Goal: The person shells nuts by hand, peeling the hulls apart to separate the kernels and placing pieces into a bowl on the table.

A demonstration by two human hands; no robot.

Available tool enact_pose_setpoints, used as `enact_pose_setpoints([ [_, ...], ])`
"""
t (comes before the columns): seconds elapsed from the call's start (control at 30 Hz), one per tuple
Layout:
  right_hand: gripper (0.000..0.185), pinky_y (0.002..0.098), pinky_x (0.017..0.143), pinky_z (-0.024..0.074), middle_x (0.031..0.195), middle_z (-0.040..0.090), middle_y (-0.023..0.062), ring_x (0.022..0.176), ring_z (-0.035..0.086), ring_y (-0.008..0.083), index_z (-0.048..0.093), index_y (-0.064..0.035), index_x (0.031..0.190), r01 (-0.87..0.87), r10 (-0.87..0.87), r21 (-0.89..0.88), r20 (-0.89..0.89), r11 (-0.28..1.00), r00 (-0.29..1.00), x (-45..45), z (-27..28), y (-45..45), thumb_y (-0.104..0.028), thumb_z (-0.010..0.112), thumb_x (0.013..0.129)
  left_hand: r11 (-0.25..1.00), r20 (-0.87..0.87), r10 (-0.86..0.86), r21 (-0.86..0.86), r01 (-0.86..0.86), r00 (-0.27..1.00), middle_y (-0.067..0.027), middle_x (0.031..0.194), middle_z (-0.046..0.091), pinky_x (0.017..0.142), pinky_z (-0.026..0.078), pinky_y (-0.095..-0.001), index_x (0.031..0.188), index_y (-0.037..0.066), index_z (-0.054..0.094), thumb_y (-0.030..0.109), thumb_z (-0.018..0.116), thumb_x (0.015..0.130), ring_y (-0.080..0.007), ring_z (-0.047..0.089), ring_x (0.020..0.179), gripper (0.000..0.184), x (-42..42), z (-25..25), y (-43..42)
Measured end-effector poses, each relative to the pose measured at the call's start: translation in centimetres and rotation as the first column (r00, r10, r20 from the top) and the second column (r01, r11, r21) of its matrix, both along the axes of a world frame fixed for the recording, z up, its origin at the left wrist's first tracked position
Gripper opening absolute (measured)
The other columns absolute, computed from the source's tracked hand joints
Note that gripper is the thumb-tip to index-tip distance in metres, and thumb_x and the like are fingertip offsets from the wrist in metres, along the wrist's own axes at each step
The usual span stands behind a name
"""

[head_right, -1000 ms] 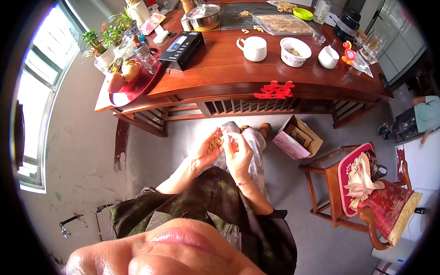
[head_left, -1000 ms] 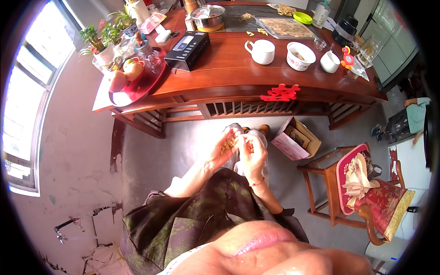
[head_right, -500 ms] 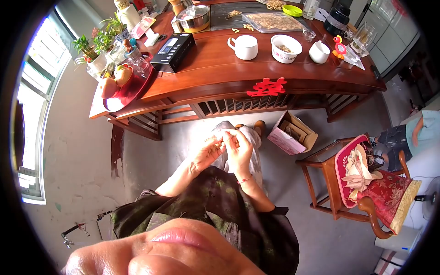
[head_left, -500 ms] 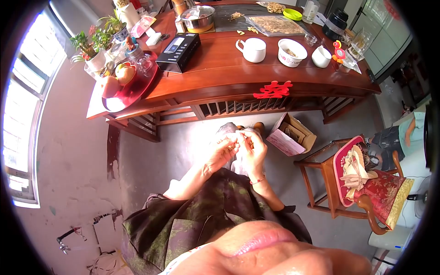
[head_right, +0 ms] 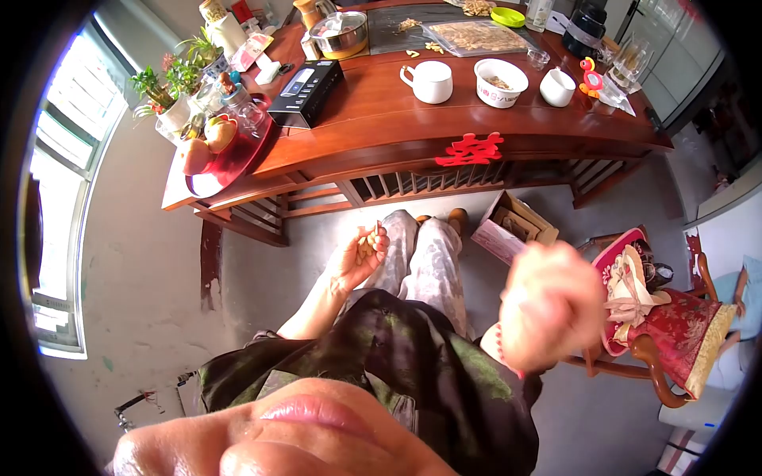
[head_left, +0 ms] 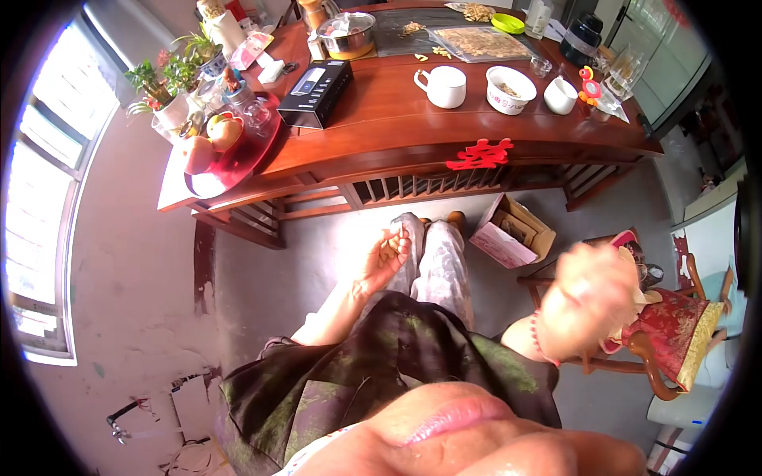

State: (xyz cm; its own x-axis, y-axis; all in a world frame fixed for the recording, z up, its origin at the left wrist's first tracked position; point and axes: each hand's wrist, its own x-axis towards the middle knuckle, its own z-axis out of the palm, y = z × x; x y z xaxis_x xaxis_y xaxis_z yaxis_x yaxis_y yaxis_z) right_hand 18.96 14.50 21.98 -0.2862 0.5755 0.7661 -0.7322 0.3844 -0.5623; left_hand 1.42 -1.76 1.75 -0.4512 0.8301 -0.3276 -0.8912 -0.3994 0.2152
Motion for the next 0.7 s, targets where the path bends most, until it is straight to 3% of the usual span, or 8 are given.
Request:
enact_pose_setpoints([
  [0.07, 0.031, 0.0244, 0.040, 0.0250, 0.059, 0.045, 0.0058, 0.046, 0.037, 0.0122, 0.053, 0.0001, 0.068, -0.036, 0.057, 0.160, -0.126, 0.987, 0.990, 1.4, 2.7, -0.3, -0.025, 0.062, 0.084, 1.000, 0.034, -0.016, 0.023, 0.015, 0.999, -0.0082, 0.093, 0.056, 0.073, 0.048, -0.0255, 0.103, -0.001, 0.055, 0.011, 0.057, 0.088, -0.0157, 0.052, 0.082, 0.019, 0.1, 0.0, 0.0],
  [0.17, 0.033, 0.0234, 0.041, 0.0264, 0.062, 0.034, -0.0004, 0.048, 0.030, 0.0107, 0.043, -0.0058, 0.067, -0.009, 0.065, 0.373, -0.138, 0.928, 0.988, 2.7, 5.5, -1.2, -0.023, 0.045, 0.095, 0.999, 0.054, -0.017, 0.035, 0.015, 0.998, -0.0083, 0.092, 0.056, 0.072, 0.048, -0.0256, 0.102, -0.001, 0.055, 0.011, 0.057, 0.088, -0.0155, 0.052, 0.081, 0.018, 0.3, 0.0, -0.1],
  [0.2, 0.033, 0.0234, 0.041, 0.0264, 0.062, 0.034, -0.0004, 0.048, 0.030, 0.0107, 0.043, -0.0058, 0.067, -0.015, 0.073, 0.375, -0.143, 0.927, 0.987, 3.2, 6.0, -2.0, -0.023, 0.045, 0.095, 0.999, 0.043, -0.024, 0.025, 0.023, 0.999, -0.0085, 0.092, 0.057, 0.073, 0.048, -0.0258, 0.102, -0.001, 0.055, 0.010, 0.057, 0.088, -0.0155, 0.052, 0.081, 0.018, 0.3, -0.3, -0.2],
  [0.27, 0.019, 0.0289, 0.041, 0.0276, 0.070, 0.032, 0.0052, 0.054, 0.036, 0.0152, 0.037, -0.0057, 0.077, 0.279, -0.298, 0.515, -0.048, 0.810, 0.953, 4.6, 6.5, -3.7, -0.008, 0.053, 0.086, 0.998, 0.036, -0.046, 0.037, 0.045, 0.998, -0.0090, 0.093, 0.058, 0.073, 0.048, -0.0260, 0.102, -0.001, 0.055, 0.010, 0.057, 0.088, -0.0156, 0.053, 0.081, 0.018, 0.2, 0.0, -0.3],
  [0.37, 0.026, 0.0285, 0.040, 0.0258, 0.071, 0.031, 0.0044, 0.054, 0.035, 0.0154, 0.033, -0.0041, 0.076, 0.330, -0.342, 0.454, -0.059, 0.828, 0.938, 6.3, 6.5, -4.0, -0.006, 0.058, 0.082, 0.998, -0.004, -0.048, 0.030, 0.049, 0.999, -0.0090, 0.093, 0.058, 0.074, 0.049, -0.0255, 0.101, -0.001, 0.056, 0.010, 0.057, 0.088, -0.0157, 0.053, 0.082, 0.017, 0.1, -0.1, -0.3],
  [0.4, 0.031, 0.0299, 0.041, 0.0284, 0.074, 0.034, 0.0059, 0.055, 0.038, 0.0172, 0.034, -0.0041, 0.082, 0.396, -0.405, 0.437, -0.078, 0.808, 0.911, 7.2, 5.9, -4.3, -0.007, 0.065, 0.077, 0.998, -0.021, -0.048, 0.028, 0.049, 0.999, -0.0083, 0.093, 0.059, 0.075, 0.049, -0.0252, 0.099, -0.001, 0.057, 0.010, 0.058, 0.088, -0.0156, 0.054, 0.082, 0.016, 0.1, -0.1, -0.2],
  [0.7, 0.024, 0.0233, 0.041, 0.0227, 0.066, 0.030, 0.0006, 0.052, 0.031, 0.0100, 0.036, -0.0064, 0.077, 0.689, -0.452, 0.503, -0.522, 0.522, 0.723, 9.7, 5.4, -4.4, -0.020, 0.052, 0.087, 0.998, -0.048, -0.044, -0.050, 0.041, 0.998, -0.0053, 0.090, 0.059, 0.075, 0.049, -0.0241, 0.098, 0.000, 0.058, 0.012, 0.059, 0.088, -0.0129, 0.056, 0.080, 0.016, 0.5, -0.5, 0.3],
])
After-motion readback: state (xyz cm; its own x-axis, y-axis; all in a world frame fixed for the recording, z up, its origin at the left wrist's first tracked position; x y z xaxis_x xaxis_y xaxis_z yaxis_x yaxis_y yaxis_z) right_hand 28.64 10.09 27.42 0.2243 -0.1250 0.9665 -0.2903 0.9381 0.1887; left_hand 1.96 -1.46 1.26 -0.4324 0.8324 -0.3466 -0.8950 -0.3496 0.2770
